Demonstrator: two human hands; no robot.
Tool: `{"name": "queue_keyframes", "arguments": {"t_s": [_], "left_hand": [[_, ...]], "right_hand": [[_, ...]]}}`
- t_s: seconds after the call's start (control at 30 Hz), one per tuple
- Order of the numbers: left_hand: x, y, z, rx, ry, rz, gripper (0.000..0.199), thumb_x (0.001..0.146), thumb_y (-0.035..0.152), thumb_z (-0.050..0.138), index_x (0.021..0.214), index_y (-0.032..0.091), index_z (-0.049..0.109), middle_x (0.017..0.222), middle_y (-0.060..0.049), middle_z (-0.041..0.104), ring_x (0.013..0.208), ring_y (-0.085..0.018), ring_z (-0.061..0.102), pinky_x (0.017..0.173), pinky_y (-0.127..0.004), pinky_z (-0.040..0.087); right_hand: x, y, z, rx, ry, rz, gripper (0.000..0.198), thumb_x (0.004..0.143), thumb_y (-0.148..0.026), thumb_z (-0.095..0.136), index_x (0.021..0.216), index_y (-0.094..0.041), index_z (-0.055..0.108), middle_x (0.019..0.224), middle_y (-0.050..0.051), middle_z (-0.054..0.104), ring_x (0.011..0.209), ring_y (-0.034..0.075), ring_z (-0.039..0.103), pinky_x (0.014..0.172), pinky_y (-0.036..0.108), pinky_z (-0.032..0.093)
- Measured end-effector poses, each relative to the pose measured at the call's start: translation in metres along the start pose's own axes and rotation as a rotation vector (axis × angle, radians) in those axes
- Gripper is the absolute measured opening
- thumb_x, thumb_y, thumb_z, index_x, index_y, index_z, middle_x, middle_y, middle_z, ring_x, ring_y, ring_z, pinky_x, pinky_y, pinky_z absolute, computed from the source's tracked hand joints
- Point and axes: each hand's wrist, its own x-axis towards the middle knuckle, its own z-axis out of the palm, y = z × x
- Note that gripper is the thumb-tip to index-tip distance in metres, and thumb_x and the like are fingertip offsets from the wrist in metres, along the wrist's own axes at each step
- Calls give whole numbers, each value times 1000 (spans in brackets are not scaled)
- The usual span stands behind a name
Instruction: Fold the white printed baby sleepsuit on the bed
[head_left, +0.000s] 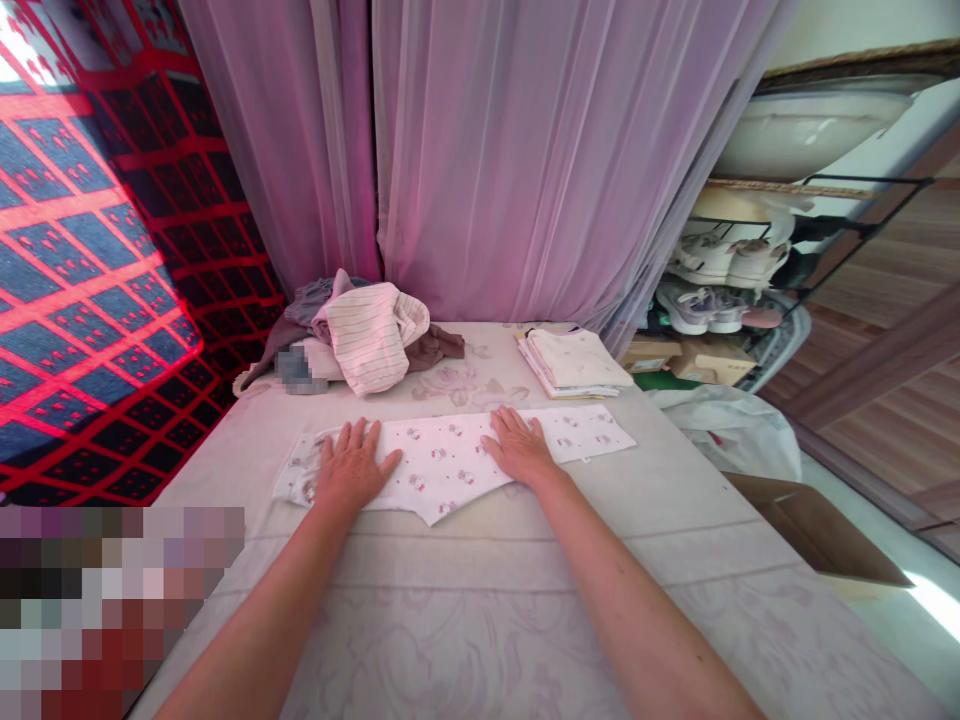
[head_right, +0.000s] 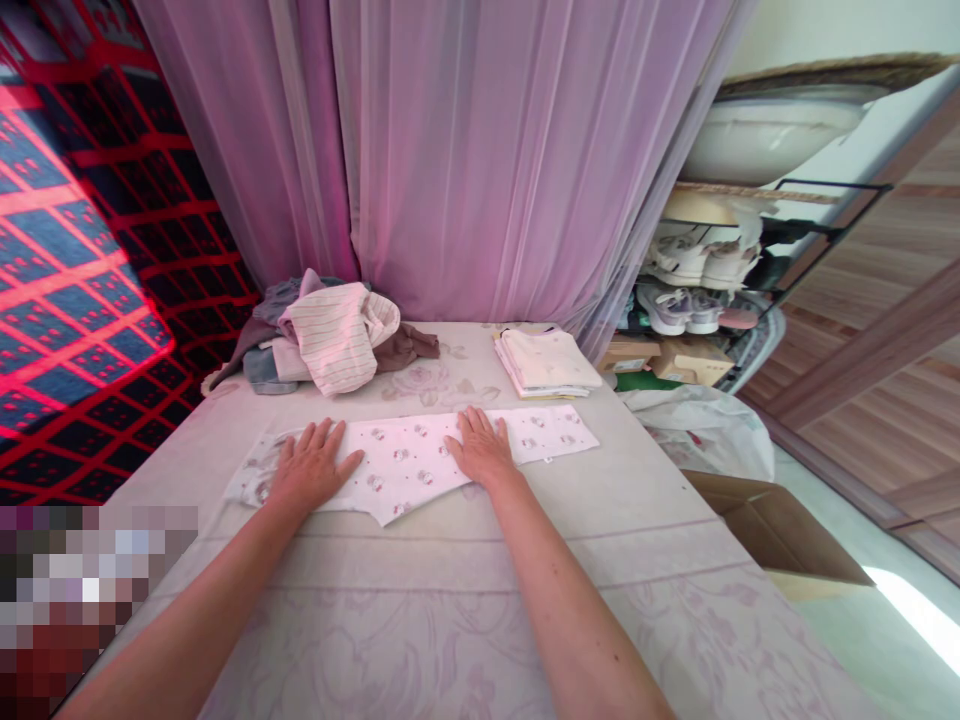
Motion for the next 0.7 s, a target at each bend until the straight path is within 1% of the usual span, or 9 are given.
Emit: {"name": "queue_keyframes", "arguments": {"t_s": [0.1,0.23,0.33,0.43,0.53,0.57,0.6,0.67,0.7], "left_hand": [[0,0,0,8,-4,3,74,88,61,29,147,17,31,155,-11,25,143,-33,19,113,-53,15],[0,0,-2,16,-7,0,74,88,61,29,147,17,31,155,-11,25,143,-33,20,113,-53,16],[0,0,-2,22,-7,6,74,88,61,29,147,17,31,155,-11,26,142,-32,20,113,-53,17],[1,1,0,19,-10,8,73,89,61,28,148,18,29,156,-11,25,143,-32,20,113,-54,16],[4,-4,-1,-1,-37,17,70,89,58,30,147,18,32,155,-11,26,142,-32,21,113,-54,18],[5,-7,-3,-6,-43,33,68,90,55,31,146,17,34,154,-12,28,142,-32,23,112,-52,20],[6,-13,-6,-5,-35,53,65,90,52,32,144,16,37,153,-13,30,141,-31,25,112,-49,22],[6,-30,-16,12,21,72,60,90,44,33,140,11,42,150,-16,35,139,-30,30,111,-42,27],[6,-41,-22,27,69,56,58,90,41,33,138,10,45,149,-16,37,138,-31,32,111,-41,28]], "right_hand": [[-1,12,-1,-9,26,82,64,95,-49,15,151,-17,19,159,5,10,145,22,6,114,54,7],[-2,25,-2,-27,-22,101,64,95,-52,15,150,-19,21,159,5,11,145,22,8,114,54,8],[-1,30,-4,-37,-16,126,63,95,-51,16,150,-21,21,159,4,12,145,22,9,114,55,7],[-2,45,-8,-44,9,160,59,96,-49,18,149,-22,26,158,5,15,144,22,12,114,55,10],[-7,81,-18,-59,178,316,55,97,-42,21,144,-20,36,155,9,26,141,24,22,112,52,17],[-9,97,-21,-60,251,388,53,96,-39,24,142,-18,39,153,11,30,139,25,27,111,50,22],[-11,114,-25,-46,283,457,51,95,-36,29,140,-17,43,149,13,36,135,26,34,107,47,30],[-14,148,-33,46,196,581,49,91,-35,40,135,-16,49,136,17,51,123,28,49,96,43,41],[-13,162,-36,93,161,581,48,88,-35,46,132,-17,52,131,16,56,118,28,53,93,41,44]]}}
